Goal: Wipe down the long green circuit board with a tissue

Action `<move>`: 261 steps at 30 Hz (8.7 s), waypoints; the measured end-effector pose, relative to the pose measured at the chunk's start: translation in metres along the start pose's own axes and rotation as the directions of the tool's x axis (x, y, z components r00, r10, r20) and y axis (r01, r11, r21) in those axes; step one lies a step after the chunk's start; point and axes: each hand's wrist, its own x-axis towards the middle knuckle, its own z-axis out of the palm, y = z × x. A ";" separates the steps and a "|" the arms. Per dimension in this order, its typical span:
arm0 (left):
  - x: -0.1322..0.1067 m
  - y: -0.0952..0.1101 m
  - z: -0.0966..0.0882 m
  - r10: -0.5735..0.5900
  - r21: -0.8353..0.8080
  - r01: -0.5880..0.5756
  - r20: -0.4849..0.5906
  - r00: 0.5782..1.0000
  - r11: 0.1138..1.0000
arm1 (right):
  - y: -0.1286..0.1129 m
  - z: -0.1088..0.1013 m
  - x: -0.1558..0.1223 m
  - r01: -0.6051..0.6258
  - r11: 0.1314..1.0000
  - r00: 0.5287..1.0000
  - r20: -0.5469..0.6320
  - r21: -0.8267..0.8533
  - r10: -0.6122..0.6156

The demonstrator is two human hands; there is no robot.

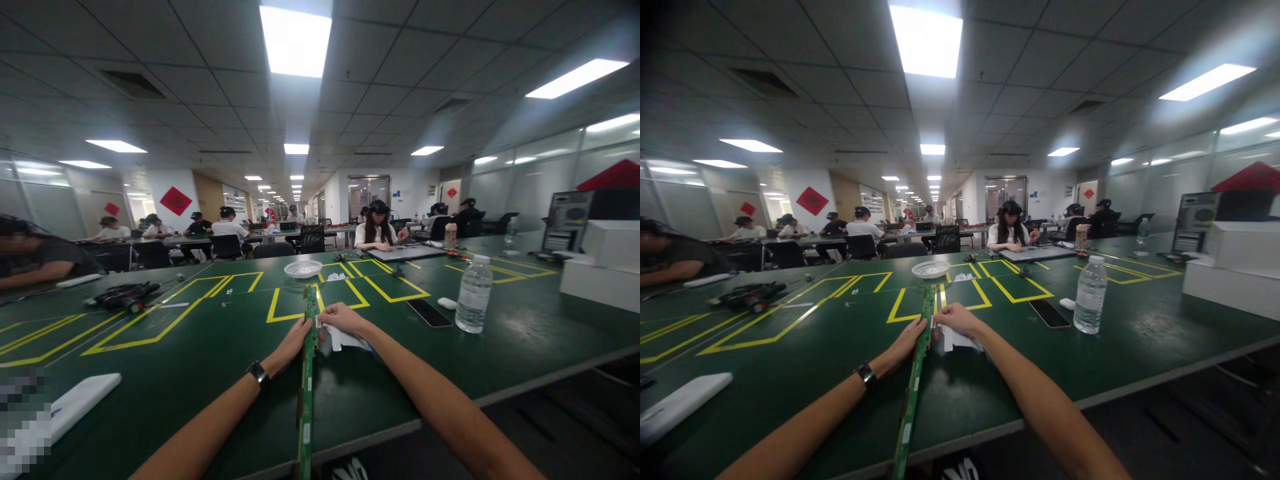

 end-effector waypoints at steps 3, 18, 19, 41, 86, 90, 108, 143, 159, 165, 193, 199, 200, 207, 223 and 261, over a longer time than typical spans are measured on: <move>0.008 -0.003 -0.017 0.034 0.049 -0.028 -0.135 0.990 0.998 | 0.010 -0.019 0.004 -0.059 0.992 0.992 -0.118 -0.108 0.046; 0.019 -0.010 -0.068 0.245 0.456 -0.086 -0.301 0.922 0.886 | 0.064 -0.097 -0.009 -0.275 0.495 0.939 -0.340 -0.824 -0.044; 0.019 -0.010 -0.067 0.248 0.464 -0.090 -0.292 0.924 0.881 | 0.066 -0.095 -0.008 -0.271 0.486 0.942 -0.332 -0.831 -0.041; 0.024 -0.024 -0.073 0.376 0.697 -0.186 -0.129 0.918 0.692 | 0.078 -0.088 0.007 -0.368 0.400 0.925 -0.372 -0.839 0.071; 0.019 -0.021 -0.058 0.399 0.692 -0.260 -0.045 0.916 0.673 | 0.004 0.011 0.005 -0.214 0.339 0.974 -0.227 -0.916 0.001; 0.019 -0.022 -0.043 0.285 0.513 -0.183 -0.127 0.950 0.839 | -0.007 0.022 0.005 -0.174 0.378 0.977 -0.209 -0.909 -0.053; 0.026 -0.024 -0.044 -0.012 -0.176 -0.054 -0.355 0.935 0.983 | -0.014 -0.015 -0.005 -0.263 0.422 0.922 -0.355 -0.867 -0.157; 0.011 -0.006 -0.025 -0.080 -0.289 -0.024 -0.344 0.935 0.957 | 0.028 -0.020 0.008 -0.349 0.444 0.924 -0.382 -0.825 0.016; 0.013 -0.009 -0.030 -0.088 -0.342 0.011 -0.211 0.973 0.940 | 0.013 0.022 0.008 0.004 0.996 0.999 0.049 -0.087 0.000; 0.010 -0.007 -0.027 -0.047 -0.277 0.003 -0.153 0.987 0.961 | 0.003 0.025 0.003 -0.085 0.988 0.996 -0.021 0.128 0.088; 0.006 0.000 -0.019 -0.061 -0.243 0.028 -0.130 0.990 0.970 | -0.007 0.029 -0.002 -0.070 0.962 0.996 -0.038 0.264 0.083; 0.007 -0.003 -0.019 -0.047 -0.245 0.019 -0.110 0.993 0.969 | -0.002 0.027 0.000 -0.067 0.971 0.996 -0.049 0.231 0.080; 0.008 -0.005 -0.020 -0.045 -0.243 0.017 -0.113 0.993 0.970 | -0.002 0.027 0.000 -0.068 0.972 0.995 -0.051 0.225 0.081; 0.011 -0.013 -0.023 -0.006 -0.200 -0.007 -0.061 0.998 0.980 | -0.001 0.029 0.002 -0.071 0.975 0.994 -0.062 0.212 0.086; -0.001 0.000 -0.016 0.164 0.136 -0.162 -0.004 0.986 0.977 | 0.000 0.034 -0.001 -0.043 0.992 0.990 -0.126 0.121 0.058; 0.011 -0.011 -0.061 0.273 0.678 -0.174 -0.041 0.961 0.714 | 0.073 -0.084 -0.004 -0.288 0.447 0.922 -0.372 -0.847 -0.110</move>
